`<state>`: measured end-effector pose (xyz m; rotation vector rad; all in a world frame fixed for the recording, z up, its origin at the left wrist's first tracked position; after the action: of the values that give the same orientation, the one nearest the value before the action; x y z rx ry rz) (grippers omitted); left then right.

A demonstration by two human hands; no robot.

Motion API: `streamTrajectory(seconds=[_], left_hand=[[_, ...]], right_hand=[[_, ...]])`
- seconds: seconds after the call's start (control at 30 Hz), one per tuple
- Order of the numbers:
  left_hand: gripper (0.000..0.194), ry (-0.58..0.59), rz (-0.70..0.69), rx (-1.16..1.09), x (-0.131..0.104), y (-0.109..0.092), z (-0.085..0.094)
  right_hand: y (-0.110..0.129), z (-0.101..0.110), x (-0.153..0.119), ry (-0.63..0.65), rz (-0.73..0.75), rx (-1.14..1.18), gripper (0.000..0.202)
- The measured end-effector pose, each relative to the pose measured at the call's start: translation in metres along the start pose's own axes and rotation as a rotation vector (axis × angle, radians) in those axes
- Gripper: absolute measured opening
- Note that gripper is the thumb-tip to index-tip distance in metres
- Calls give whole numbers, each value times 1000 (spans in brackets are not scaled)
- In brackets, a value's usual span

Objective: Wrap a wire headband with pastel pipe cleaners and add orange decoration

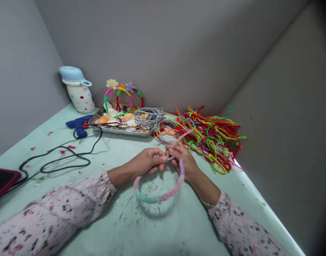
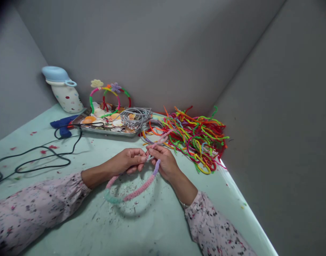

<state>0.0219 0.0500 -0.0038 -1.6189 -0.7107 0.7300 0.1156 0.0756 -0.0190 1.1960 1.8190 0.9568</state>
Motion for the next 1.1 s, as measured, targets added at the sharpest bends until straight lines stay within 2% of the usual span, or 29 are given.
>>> streamTrajectory(seconds=[0.43, 0.77, 1.0, 1.1], left_hand=[[29, 40, 18, 102, 0, 2, -5], [27, -35, -27, 119, 0, -5, -1], [24, -3, -89, 90, 1, -8, -2], [25, -52, -70, 98, 1, -6, 3]], right_hand=[[4, -5, -6, -8, 20, -137, 22], [6, -3, -3, -20, 41, -107, 23], [7, -2, -3, -34, 59, -116, 28], [9, -4, -4, -17, 64, -99, 30]])
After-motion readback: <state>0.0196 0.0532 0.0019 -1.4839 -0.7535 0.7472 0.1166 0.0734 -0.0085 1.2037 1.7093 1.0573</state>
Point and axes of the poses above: each hand's wrist, its own x-axis towards the middle knuckle, its own z-axis out of the back of the hand, y = z × x, the point moved 9 cm from there along x, towards the middle knuckle, and after that the axes turned 5 degrees about -z, right-handed, at the moved point
